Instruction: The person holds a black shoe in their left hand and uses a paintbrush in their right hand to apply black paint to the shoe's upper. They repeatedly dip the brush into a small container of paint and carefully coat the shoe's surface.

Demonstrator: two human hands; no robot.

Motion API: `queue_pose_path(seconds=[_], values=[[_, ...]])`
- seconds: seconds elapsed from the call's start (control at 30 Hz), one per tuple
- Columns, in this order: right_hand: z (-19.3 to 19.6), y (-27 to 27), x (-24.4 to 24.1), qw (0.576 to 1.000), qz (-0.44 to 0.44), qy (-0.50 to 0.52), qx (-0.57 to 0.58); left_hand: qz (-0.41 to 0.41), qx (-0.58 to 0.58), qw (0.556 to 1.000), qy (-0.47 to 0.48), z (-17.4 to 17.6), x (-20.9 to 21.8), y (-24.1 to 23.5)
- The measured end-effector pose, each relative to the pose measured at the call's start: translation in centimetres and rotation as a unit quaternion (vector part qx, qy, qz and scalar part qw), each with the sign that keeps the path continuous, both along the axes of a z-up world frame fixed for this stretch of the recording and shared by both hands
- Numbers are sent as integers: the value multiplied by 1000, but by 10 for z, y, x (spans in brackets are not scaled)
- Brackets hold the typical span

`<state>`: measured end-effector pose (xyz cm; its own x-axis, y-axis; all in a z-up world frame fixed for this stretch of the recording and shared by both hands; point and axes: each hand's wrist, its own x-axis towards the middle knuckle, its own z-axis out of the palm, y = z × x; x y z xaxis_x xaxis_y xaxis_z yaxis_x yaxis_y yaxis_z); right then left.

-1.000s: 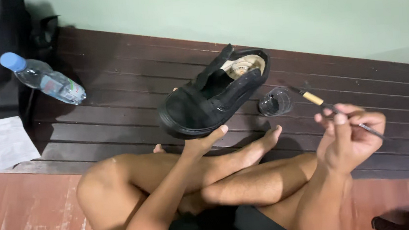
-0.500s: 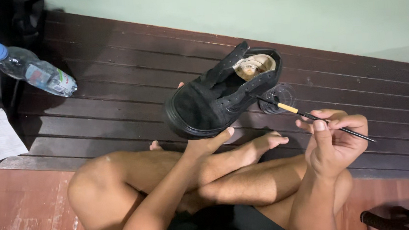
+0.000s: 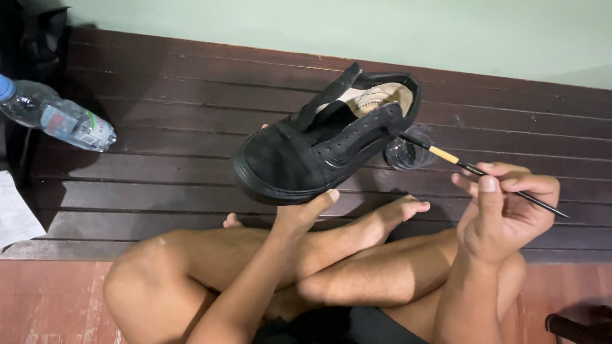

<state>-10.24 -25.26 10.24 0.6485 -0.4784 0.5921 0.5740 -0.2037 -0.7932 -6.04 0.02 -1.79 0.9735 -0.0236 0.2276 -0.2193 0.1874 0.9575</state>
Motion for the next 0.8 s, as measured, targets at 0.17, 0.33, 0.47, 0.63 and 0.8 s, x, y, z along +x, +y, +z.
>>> queue_pose_path(seconds=[0.17,0.33,0.47,0.63,0.8], values=[[4,11,1,1000,7,-9,-13,-2,-37,999,22,0,-1,-2],[5,19,2,1000,-7,-1,-25,-5,-67,997,32,-6,0,-5],[8,18,3,998,-17,-18,-49,-7,-58,998,32,-7,-1,-5],[11,13,2,997,-34,-32,-60,10,-73,996,52,-10,0,-9],[11,18,4,997,-18,-32,-65,-14,-88,996,5,-4,2,-6]])
